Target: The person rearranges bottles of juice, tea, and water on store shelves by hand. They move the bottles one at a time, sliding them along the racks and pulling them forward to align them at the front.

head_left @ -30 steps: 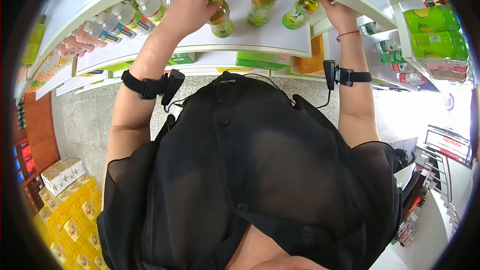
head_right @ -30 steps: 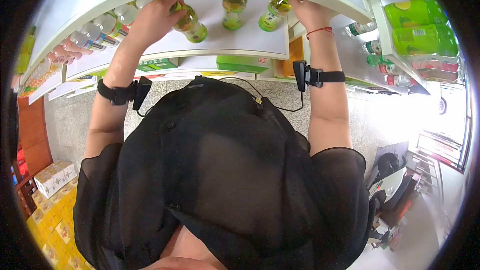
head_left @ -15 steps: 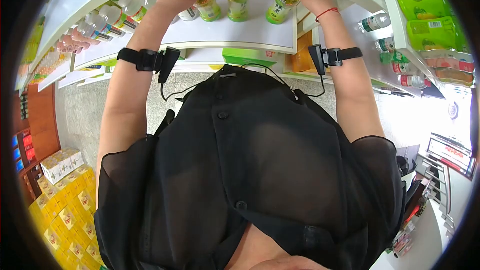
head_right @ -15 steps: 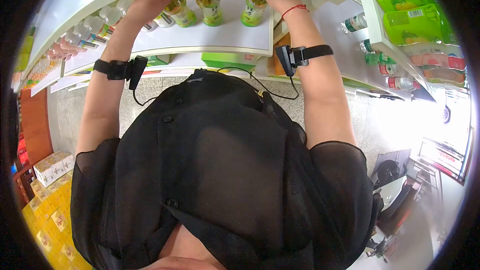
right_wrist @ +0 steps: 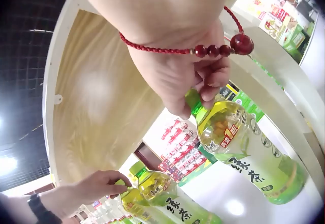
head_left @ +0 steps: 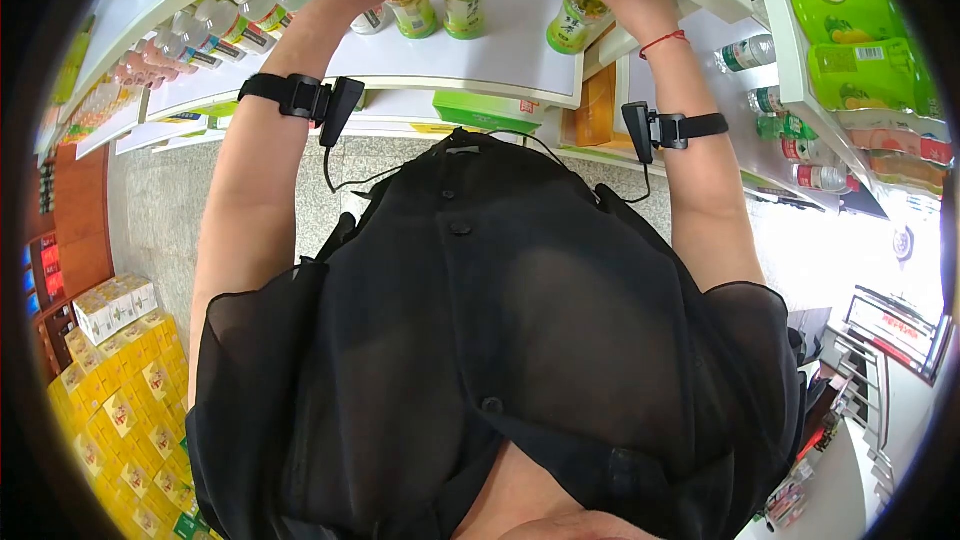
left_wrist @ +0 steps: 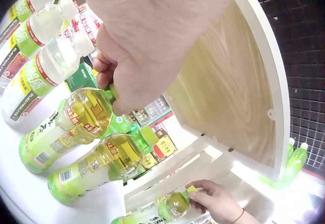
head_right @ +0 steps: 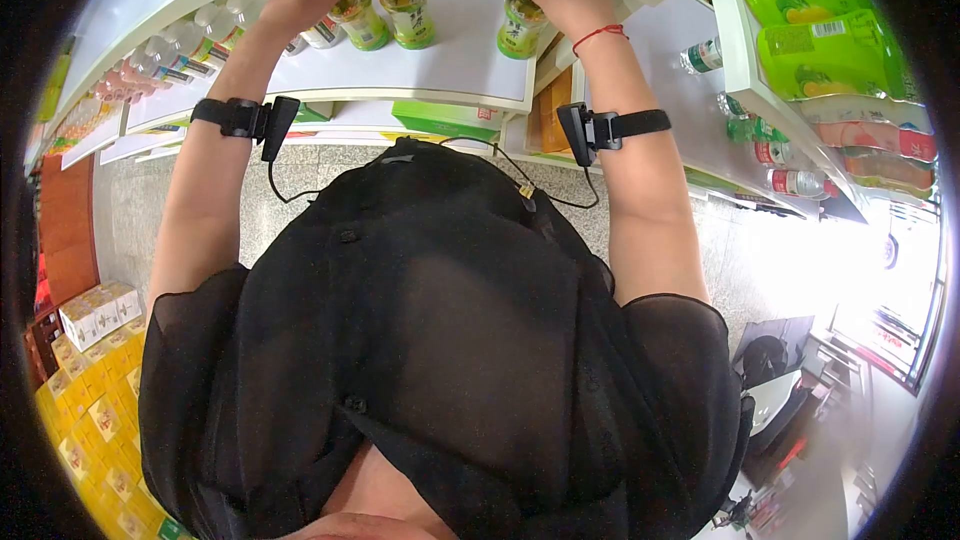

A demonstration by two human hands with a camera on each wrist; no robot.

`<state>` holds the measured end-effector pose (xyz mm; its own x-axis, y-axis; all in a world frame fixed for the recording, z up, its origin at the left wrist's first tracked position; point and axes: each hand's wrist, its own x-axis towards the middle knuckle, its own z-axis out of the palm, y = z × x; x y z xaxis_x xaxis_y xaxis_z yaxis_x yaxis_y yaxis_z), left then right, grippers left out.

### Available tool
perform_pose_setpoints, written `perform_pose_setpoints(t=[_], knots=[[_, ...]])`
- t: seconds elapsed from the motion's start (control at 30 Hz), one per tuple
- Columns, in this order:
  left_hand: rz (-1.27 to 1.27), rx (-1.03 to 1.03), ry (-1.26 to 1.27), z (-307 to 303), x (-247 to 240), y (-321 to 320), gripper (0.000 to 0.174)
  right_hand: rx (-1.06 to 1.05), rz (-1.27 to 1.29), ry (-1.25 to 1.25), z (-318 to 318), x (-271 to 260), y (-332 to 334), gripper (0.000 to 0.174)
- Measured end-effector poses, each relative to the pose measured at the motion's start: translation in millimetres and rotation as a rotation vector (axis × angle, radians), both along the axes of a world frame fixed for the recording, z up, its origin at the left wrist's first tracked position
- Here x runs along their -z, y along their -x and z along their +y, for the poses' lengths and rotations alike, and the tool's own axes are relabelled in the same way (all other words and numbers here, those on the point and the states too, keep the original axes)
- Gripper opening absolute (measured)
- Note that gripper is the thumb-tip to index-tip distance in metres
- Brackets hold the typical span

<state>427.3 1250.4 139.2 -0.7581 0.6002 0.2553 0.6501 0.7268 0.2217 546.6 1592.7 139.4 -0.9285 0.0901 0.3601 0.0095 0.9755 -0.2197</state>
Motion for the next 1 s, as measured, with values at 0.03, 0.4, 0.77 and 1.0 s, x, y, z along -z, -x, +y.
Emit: perform_pose_setpoints(t=[0.03, 0.4, 0.77, 1.0], knots=[[0.039, 0.005, 0.005, 0, 1, 1, 0.026, 0.008, 0.020, -0.032, -3, -2, -2, 0.052], [0.135, -0.028, -0.035, -2, 16, 10, 0.034, -0.095, 0.116, 0.043, 6, 16, 14, 0.052], [0.136, -0.099, -0.078, -3, 31, 9, 0.047, 0.090, 0.001, 0.555, 3, 47, -33, 0.066], [0.106, -0.256, -0.196, -3, 41, -40, 0.064, 0.154, -0.290, 0.513, 2, 138, -37, 0.074]])
